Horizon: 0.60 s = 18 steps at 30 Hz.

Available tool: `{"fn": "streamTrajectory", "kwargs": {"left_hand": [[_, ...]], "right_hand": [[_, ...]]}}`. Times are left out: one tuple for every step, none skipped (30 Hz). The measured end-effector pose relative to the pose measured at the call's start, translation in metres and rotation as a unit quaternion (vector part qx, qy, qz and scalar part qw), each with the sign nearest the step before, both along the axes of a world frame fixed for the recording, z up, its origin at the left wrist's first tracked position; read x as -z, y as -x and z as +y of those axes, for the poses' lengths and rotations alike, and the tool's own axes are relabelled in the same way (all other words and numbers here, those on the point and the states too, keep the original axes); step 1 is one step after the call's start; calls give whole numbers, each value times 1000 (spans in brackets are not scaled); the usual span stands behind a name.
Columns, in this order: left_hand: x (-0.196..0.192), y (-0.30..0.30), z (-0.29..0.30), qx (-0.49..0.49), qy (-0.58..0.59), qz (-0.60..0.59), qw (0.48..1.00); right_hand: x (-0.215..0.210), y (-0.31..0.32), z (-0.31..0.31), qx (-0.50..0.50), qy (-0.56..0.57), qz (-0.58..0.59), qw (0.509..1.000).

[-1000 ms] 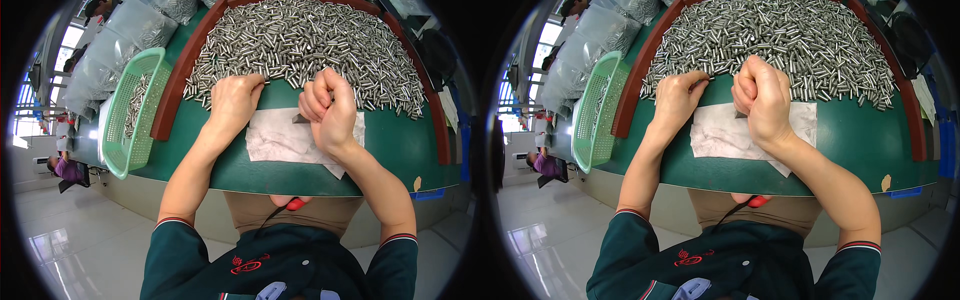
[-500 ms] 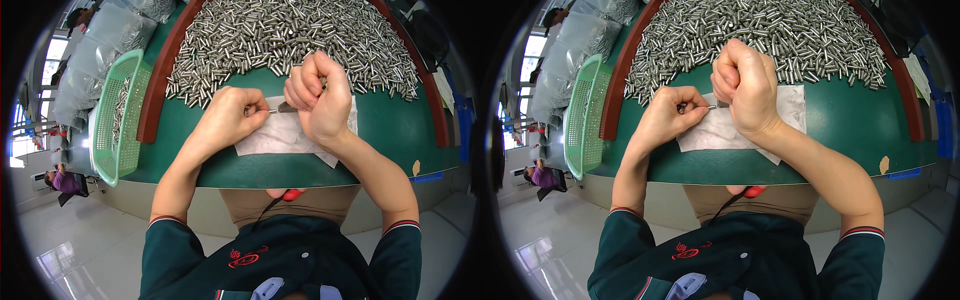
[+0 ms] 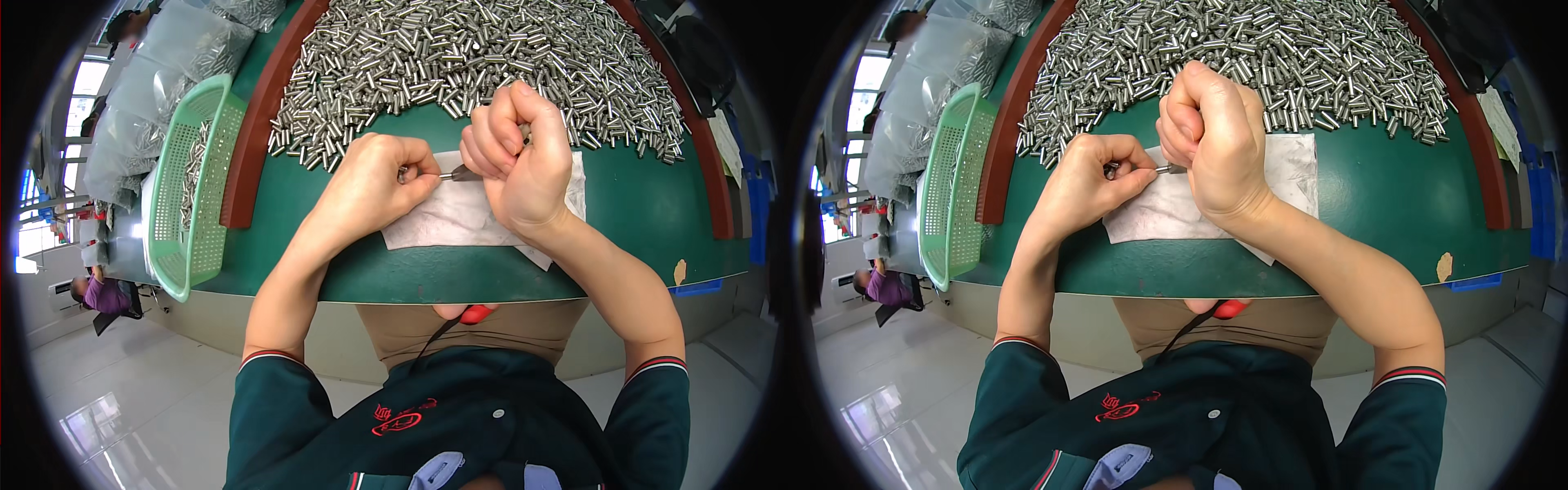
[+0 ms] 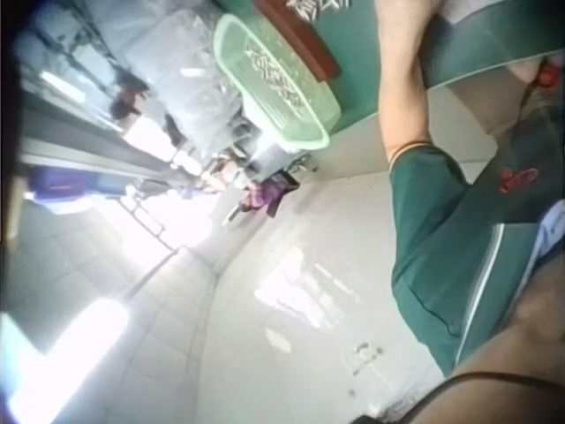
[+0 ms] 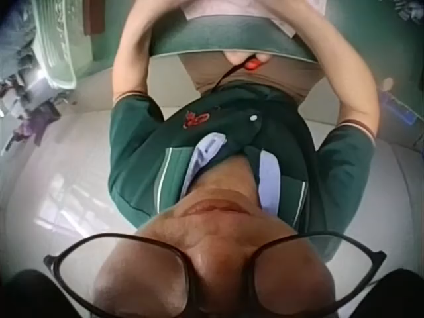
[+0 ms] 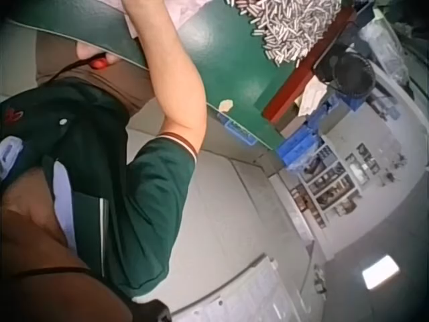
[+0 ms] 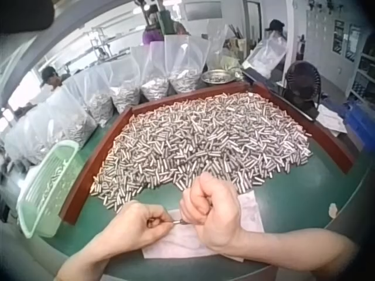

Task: Inspecting and sorting small metal cylindrical pins at a factory workbench using a small tool.

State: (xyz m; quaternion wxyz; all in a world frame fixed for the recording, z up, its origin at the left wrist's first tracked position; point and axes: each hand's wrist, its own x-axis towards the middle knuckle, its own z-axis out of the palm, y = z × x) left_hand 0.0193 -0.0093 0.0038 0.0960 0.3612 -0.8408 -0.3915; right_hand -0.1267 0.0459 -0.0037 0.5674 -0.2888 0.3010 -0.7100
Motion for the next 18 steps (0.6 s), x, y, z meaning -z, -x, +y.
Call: {"fn": "streamTrajectory", "kwargs": {"left_hand": [[0, 0, 0, 4, 6, -2, 1000], [0, 0, 0, 4, 5, -2, 1000], [-1, 0, 0, 6, 6, -1, 1000], [-1, 1, 0, 9, 7, -1, 1000], [-1, 1, 0, 9, 7, 0, 1000], [-1, 1, 0, 15, 25, 5, 1000], [-1, 2, 0, 20, 43, 9, 999], [-2, 3, 0, 19, 43, 9, 999], [-2, 3, 0, 23, 51, 7, 998], [-2, 4, 0, 27, 58, 4, 998], [-3, 5, 0, 27, 59, 4, 998], [-5, 5, 0, 24, 59, -6, 998], [-7, 6, 0, 20, 59, -16, 998], [-6, 4, 1, 19, 43, -7, 999], [-5, 3, 0, 13, 33, 4, 999], [-6, 0, -4, 15, -13, 2, 1000], [-9, -3, -9, -8, -78, 47, 996], [-14, -6, -11, -32, -144, 90, 985]], "right_hand": [[0, -1, 0, 3, 0, 4, 1000], [1, -1, 0, 3, 0, 4, 1000], [2, -2, 0, 6, 8, -4, 1000], [3, -2, -1, 9, 17, -12, 1000], [3, -3, -1, 9, 16, -12, 1000], [2, -5, 0, 15, 23, 8, 1000], [1, -6, 1, 21, 29, 29, 999], [1, -7, 1, 16, 45, 37, 998], [3, -9, 2, 27, 53, 63, 996], [4, -11, 2, 38, 61, 89, 993], [3, -9, 1, 24, 56, 87, 994], [1, -8, -1, 26, 40, 86, 995], [-2, -8, -2, 28, 24, 85, 996], [-1, -6, -1, 29, 24, 94, 995], [1, -5, -2, 27, 15, 65, 997], [2, -4, -1, 23, 6, 37, 999], [2, -2, -2, 17, -1, 17, 1000], [2, -1, -2, 10, -6, 1, 1000]]}}
